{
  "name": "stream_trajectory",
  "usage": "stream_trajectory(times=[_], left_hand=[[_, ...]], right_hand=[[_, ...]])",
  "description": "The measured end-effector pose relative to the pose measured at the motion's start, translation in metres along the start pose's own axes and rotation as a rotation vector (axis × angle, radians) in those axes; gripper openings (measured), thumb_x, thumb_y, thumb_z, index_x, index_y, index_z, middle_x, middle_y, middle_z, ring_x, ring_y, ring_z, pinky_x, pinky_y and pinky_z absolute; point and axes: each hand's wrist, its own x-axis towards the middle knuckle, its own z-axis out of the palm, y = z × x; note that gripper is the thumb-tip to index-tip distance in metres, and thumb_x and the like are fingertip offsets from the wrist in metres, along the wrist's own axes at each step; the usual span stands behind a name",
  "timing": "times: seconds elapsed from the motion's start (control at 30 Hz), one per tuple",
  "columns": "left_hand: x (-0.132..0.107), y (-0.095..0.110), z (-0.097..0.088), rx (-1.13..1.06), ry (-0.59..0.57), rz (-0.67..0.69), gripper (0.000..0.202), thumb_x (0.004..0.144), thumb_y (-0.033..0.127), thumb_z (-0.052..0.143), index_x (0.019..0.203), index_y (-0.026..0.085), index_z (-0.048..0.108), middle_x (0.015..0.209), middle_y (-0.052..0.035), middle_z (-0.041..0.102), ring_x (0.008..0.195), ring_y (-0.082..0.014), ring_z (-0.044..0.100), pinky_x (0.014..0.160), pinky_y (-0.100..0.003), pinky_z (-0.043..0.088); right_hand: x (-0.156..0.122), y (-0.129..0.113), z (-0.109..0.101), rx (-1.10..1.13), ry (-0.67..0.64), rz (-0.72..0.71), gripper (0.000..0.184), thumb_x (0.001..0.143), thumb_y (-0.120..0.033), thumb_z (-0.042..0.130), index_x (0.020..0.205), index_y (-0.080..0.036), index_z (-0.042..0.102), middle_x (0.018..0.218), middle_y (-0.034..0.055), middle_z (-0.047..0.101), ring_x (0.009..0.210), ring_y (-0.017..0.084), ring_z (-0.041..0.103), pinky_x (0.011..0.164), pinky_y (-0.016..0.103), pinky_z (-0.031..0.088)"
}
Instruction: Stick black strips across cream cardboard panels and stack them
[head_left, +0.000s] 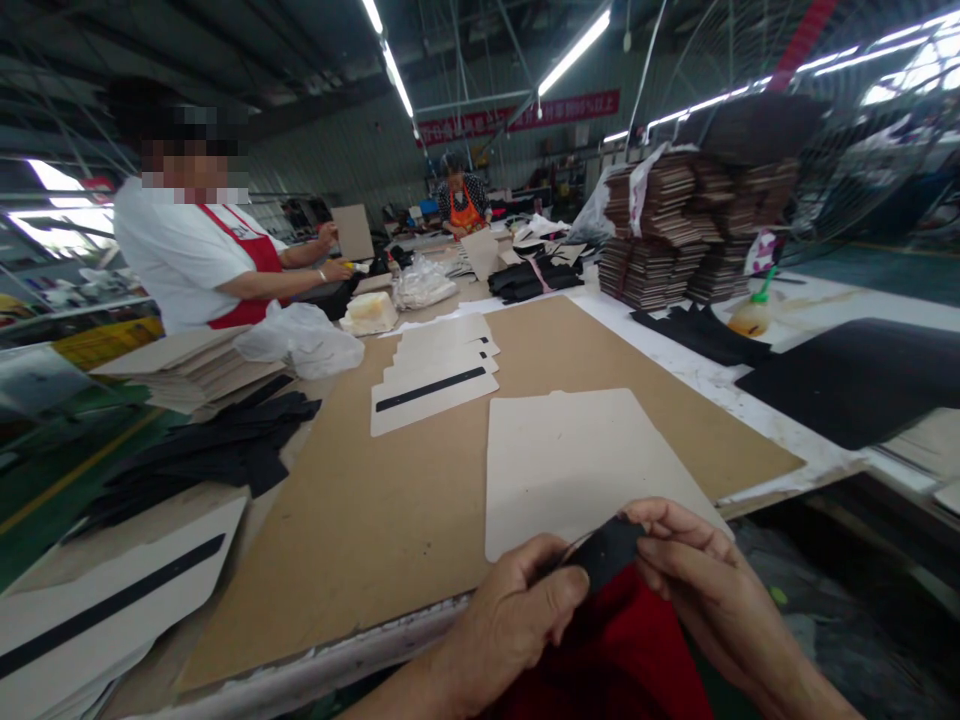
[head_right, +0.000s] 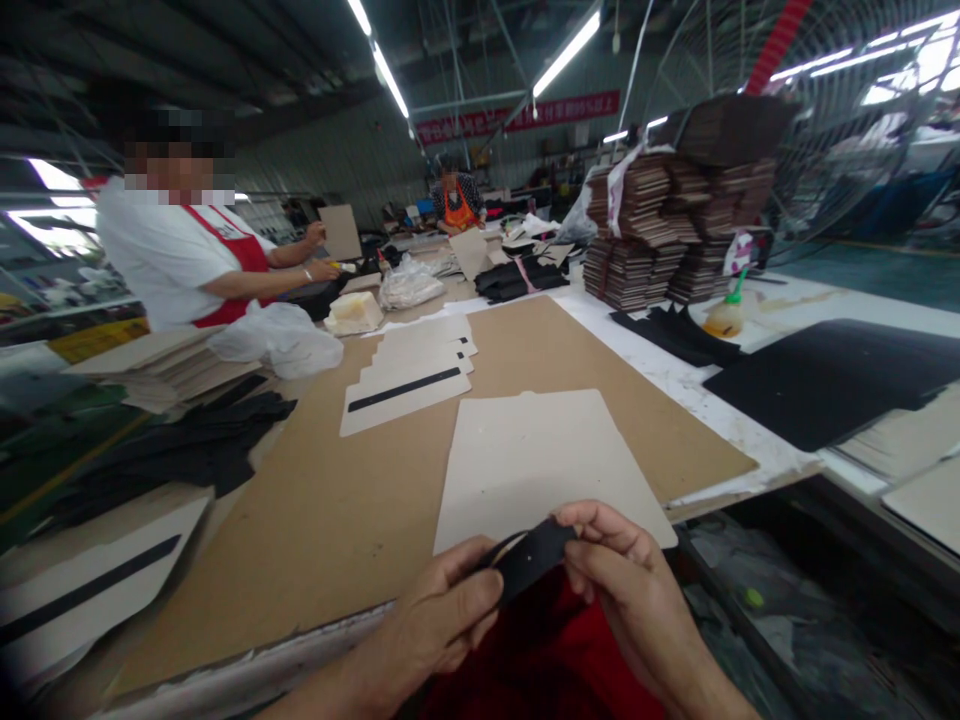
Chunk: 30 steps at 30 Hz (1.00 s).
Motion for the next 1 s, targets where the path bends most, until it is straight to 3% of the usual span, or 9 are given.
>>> stream_trajectory(times=[0.07, 0.2, 0.3, 0.43, 0.57, 0.67, 0.77, 0.9, 1.0], left_hand=[[-0.009, 0.004, -0.009, 0.15, 0.023, -0.023, 0.038, 0.076, 0.046, 0.071, 0.096, 0.016, 0.061, 0.07, 0.0038, 0.05, 0.061, -0.0082, 0.042, 0.054, -0.019, 0.031], [-0.02, 0.013, -0.02, 0.293, 0.098, -0.149, 0.029, 0.072, 0.03, 0.067, 0.099, 0.018, 0.067, 0.084, 0.0015, 0.06, 0.078, -0.0139, 0.051, 0.07, -0.023, 0.037], [-0.019, 0.021, -0.019, 0.422, 0.103, -0.251, 0.025, 0.07, 0.026, 0.065, 0.094, 0.019, 0.067, 0.079, 0.0027, 0.058, 0.075, -0.014, 0.05, 0.066, -0.023, 0.035], [-0.016, 0.029, -0.017, 0.452, -0.024, -0.208, 0.019, 0.072, 0.026, 0.065, 0.09, 0.02, 0.067, 0.073, 0.0043, 0.053, 0.07, -0.0119, 0.047, 0.061, -0.021, 0.033], [-0.016, 0.033, -0.027, 0.451, -0.072, -0.303, 0.02, 0.076, 0.034, 0.064, 0.091, 0.02, 0.065, 0.063, 0.0052, 0.05, 0.06, -0.0111, 0.046, 0.055, -0.021, 0.032], [-0.011, 0.035, -0.041, 0.468, 0.02, -0.323, 0.022, 0.077, 0.036, 0.061, 0.09, 0.018, 0.065, 0.061, 0.0042, 0.053, 0.056, -0.011, 0.048, 0.056, -0.021, 0.035], [0.004, 0.036, -0.057, 0.481, 0.134, -0.291, 0.029, 0.077, 0.041, 0.06, 0.092, 0.016, 0.066, 0.061, 0.0018, 0.058, 0.055, -0.0116, 0.047, 0.054, -0.022, 0.034], [0.032, 0.034, -0.075, 0.521, 0.336, -0.256, 0.05, 0.073, 0.049, 0.063, 0.11, 0.016, 0.064, 0.063, -0.0001, 0.063, 0.053, -0.0142, 0.047, 0.051, -0.024, 0.034], [0.047, 0.028, -0.081, 0.546, 0.417, -0.243, 0.05, 0.074, 0.052, 0.062, 0.108, 0.015, 0.064, 0.063, -0.0007, 0.064, 0.052, -0.0141, 0.046, 0.051, -0.024, 0.031]], right_hand=[[-0.004, -0.001, -0.012, 0.029, 0.066, -0.009, 0.024, 0.069, -0.034, 0.078, 0.088, -0.021, 0.072, 0.062, -0.0006, 0.055, 0.052, 0.008, 0.04, 0.05, 0.021, 0.033], [-0.011, 0.003, -0.034, -0.069, 0.057, 0.083, 0.029, 0.072, -0.041, 0.076, 0.093, -0.021, 0.074, 0.068, 0.0034, 0.061, 0.058, 0.012, 0.046, 0.054, 0.023, 0.038], [-0.012, 0.005, -0.037, -0.173, 0.007, 0.126, 0.032, 0.078, -0.046, 0.071, 0.097, -0.02, 0.073, 0.066, 0.0027, 0.06, 0.059, 0.012, 0.046, 0.056, 0.024, 0.039], [-0.008, 0.003, -0.039, -0.28, -0.054, 0.115, 0.03, 0.078, -0.046, 0.073, 0.073, -0.018, 0.064, 0.064, -0.0006, 0.054, 0.059, 0.01, 0.043, 0.054, 0.022, 0.037], [-0.006, -0.009, -0.056, -0.329, 0.013, 0.115, 0.035, 0.073, -0.046, 0.077, 0.094, -0.022, 0.063, 0.067, -0.0025, 0.056, 0.056, 0.01, 0.046, 0.051, 0.022, 0.038], [-0.002, -0.021, -0.069, -0.41, 0.095, 0.1, 0.043, 0.071, -0.048, 0.079, 0.1, -0.022, 0.062, 0.072, -0.0001, 0.06, 0.058, 0.011, 0.05, 0.052, 0.023, 0.039], [0.01, -0.031, -0.075, -0.547, 0.146, 0.063, 0.048, 0.07, -0.056, 0.076, 0.099, -0.02, 0.064, 0.064, -0.0011, 0.056, 0.053, 0.011, 0.046, 0.048, 0.023, 0.036], [0.037, -0.031, -0.083, -0.774, 0.232, -0.074, 0.05, 0.073, -0.059, 0.07, 0.101, -0.018, 0.066, 0.058, -0.0036, 0.048, 0.05, 0.011, 0.043, 0.046, 0.024, 0.034], [0.055, -0.028, -0.09, -0.919, 0.232, -0.098, 0.046, 0.079, -0.056, 0.062, 0.106, -0.019, 0.066, 0.061, -0.003, 0.051, 0.052, 0.012, 0.045, 0.046, 0.025, 0.034]])
